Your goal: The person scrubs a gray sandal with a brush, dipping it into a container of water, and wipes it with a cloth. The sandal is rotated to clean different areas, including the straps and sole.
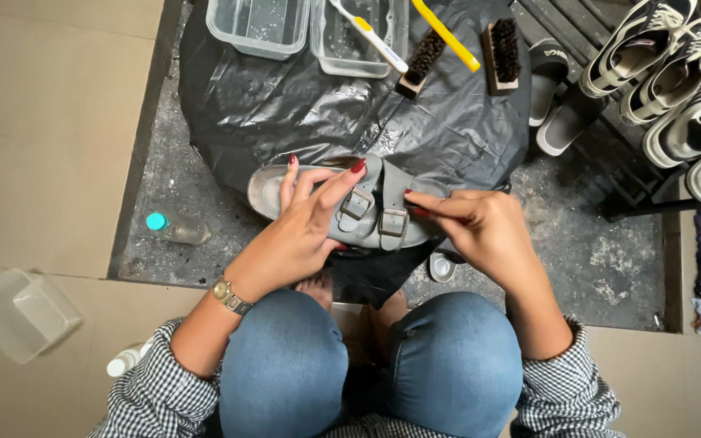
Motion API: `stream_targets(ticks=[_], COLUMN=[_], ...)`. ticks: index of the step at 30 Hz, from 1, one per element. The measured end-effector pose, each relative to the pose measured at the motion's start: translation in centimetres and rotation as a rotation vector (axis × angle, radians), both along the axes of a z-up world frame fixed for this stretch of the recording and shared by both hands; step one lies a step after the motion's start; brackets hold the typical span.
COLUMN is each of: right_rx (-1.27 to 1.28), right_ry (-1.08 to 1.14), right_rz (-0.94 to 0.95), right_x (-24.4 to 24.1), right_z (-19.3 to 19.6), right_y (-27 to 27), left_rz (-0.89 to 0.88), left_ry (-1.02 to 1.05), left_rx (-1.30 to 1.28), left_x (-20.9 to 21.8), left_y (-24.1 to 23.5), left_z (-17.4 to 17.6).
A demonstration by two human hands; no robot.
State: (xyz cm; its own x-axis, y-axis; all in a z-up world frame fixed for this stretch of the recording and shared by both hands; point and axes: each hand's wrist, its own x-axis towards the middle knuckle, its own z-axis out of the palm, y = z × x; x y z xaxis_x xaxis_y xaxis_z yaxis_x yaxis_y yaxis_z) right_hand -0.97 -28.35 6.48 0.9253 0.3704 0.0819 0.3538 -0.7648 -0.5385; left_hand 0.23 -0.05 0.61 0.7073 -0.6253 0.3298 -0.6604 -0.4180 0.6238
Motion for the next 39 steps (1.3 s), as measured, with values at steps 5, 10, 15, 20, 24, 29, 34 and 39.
stream_targets(ticks=[5,10,15,20,24,29,34,39], right_rx=[0.178,0.212,0.133,0.098,0.099,0.082,-0.031,0.051], right_ry=[0.249,0.19,0.287,0.264,0.26,0.293,0.218,0.32], right_rz=[-0.225,-0.124,-0.236,-0.286,-0.28,-0.32,-0.315,-0.363], right_x=[1.0,1.4,0.6,1.5,2.3,2.7,1.9,2.2], right_z=[1.4,0.1,2.6,0.7,0.2,0.5,2.0,1.5], right_y=[-3.2,0.4,-1.3,-1.0,2.5,-2.4,1.8,-2.5], left_rz=[0.009,-0.01,0.005,-0.004,0.012,0.025,0.008,0.038], left_ry=[0.054,0.069,0.071,0.086,0.101,0.096,0.139,0.114], left_rx=[-0.043,-0.057,-0.053,-0.056,-0.04,-0.049,-0.031,-0.038], left_x=[0.6,0.5,0.6,0.6,0.5,0.7,0.4,0.5], left_y=[0.1,-0.3,0.0,-0.2,-0.4,-0.2,-0.6,-0.4], left_z=[-0.5,-0.6,-0.1,-0.2,-0.3,0.0,0.3,0.2])
